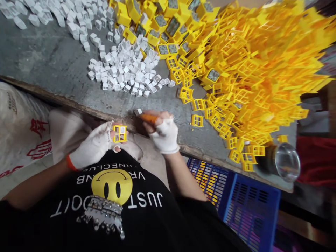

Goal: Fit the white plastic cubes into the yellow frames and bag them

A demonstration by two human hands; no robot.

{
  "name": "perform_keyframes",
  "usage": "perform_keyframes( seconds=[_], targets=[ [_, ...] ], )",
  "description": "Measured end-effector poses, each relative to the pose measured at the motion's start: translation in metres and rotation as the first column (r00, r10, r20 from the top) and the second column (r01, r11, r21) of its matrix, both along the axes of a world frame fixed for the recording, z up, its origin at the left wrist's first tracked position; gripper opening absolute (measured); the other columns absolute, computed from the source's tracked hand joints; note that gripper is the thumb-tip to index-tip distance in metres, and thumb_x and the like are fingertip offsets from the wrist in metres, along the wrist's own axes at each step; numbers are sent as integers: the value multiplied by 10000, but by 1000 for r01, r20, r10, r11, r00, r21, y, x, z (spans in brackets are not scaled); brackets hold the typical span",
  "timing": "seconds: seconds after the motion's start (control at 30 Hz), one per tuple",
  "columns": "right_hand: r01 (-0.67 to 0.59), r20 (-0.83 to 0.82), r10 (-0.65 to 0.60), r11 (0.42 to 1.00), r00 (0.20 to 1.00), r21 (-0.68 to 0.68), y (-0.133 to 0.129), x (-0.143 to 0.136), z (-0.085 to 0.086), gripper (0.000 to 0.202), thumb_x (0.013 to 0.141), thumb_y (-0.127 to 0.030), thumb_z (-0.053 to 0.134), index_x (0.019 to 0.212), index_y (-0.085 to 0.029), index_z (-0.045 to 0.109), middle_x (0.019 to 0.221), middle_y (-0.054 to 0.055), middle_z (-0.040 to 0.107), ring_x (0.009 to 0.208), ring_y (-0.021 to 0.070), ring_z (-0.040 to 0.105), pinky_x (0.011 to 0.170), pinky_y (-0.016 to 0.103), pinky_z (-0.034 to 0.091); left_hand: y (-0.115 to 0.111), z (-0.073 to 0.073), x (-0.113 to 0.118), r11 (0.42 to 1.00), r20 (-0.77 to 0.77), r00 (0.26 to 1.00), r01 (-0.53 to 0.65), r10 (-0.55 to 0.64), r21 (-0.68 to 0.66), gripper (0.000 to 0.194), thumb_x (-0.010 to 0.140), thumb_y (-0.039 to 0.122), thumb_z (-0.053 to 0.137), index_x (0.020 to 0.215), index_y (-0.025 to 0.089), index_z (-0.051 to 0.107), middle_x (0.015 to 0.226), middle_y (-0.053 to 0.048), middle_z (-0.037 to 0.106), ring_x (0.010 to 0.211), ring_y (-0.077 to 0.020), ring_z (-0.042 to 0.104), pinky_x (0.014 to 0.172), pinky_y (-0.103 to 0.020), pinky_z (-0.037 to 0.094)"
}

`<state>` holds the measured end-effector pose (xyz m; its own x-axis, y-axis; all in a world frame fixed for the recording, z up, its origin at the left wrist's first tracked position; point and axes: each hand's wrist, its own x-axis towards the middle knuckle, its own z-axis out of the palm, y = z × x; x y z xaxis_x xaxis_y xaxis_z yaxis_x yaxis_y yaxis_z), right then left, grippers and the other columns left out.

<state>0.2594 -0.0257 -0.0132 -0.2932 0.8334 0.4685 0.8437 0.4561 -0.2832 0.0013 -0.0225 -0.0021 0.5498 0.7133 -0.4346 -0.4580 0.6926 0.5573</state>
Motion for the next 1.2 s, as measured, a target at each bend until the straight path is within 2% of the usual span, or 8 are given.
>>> perform_keyframes(
  seconds=[0.07,0.23,0.47,0.67,0.87,0.97,1.07,1.2],
  targets=[
    [63,139,-57,997,989,-38,22,16,-4,276,1102,-288,520,1203,-279,776,1302,79,800,1038,252,685,892,421,435,1,3,1,999,-29,999,-37,37,-3,344,857,360,909,1147,221,788,1065,-67,787,877,-213,764,650,-275,617],
    [-86,242,123,984,963,-157,53,19,-7,262,1084,-299,533,1116,-274,792,1139,70,819,966,255,673,868,424,423,1,4,1,996,-62,994,-84,85,19,409,854,380,905,1217,241,778,1079,-71,778,906,-233,773,666,-284,618],
    [-160,-81,166,984,983,77,9,-25,-1,390,1078,-595,551,1044,-252,733,924,42,787,816,207,687,796,374,501,-1,1,2,976,-111,975,-179,193,127,395,838,333,926,1207,267,803,1181,-58,768,1007,-204,734,770,-283,641],
    [-304,-163,325,942,931,144,0,-37,2,111,1056,-319,695,1076,-221,743,943,40,803,837,186,683,801,385,433,1,5,2,989,-116,988,-93,106,113,381,817,322,942,1171,259,820,1147,-54,788,962,-192,733,735,-270,627],
    [-408,-38,406,910,913,-70,7,-17,10,225,1089,-430,620,1157,-275,770,1156,39,828,997,205,712,872,397,454,4,7,2,994,-104,988,-113,111,-12,405,779,385,968,1107,209,809,1054,-68,792,868,-200,735,623,-256,573],
    [-61,67,76,979,995,-195,32,5,8,283,1093,-425,568,1235,-272,759,1147,80,821,1052,268,710,919,448,472,7,9,3,988,-108,983,-152,149,-28,357,836,408,921,1111,216,798,999,-47,790,855,-210,745,621,-256,548],
    [396,214,-348,883,913,-251,70,21,3,258,993,-341,685,1214,-225,749,1127,141,799,1117,360,681,975,525,465,10,9,4,987,-144,977,-162,158,-18,348,844,418,907,1109,225,791,1038,-46,792,840,-211,752,619,-269,551],
    [451,280,-379,850,882,-273,98,23,-2,289,909,-308,762,1176,-203,735,1236,180,770,1211,412,657,1041,595,460,11,9,6,989,-191,971,-148,146,6,357,861,420,890,1131,215,779,1032,-56,780,814,-203,750,628,-274,563]
  ],
)
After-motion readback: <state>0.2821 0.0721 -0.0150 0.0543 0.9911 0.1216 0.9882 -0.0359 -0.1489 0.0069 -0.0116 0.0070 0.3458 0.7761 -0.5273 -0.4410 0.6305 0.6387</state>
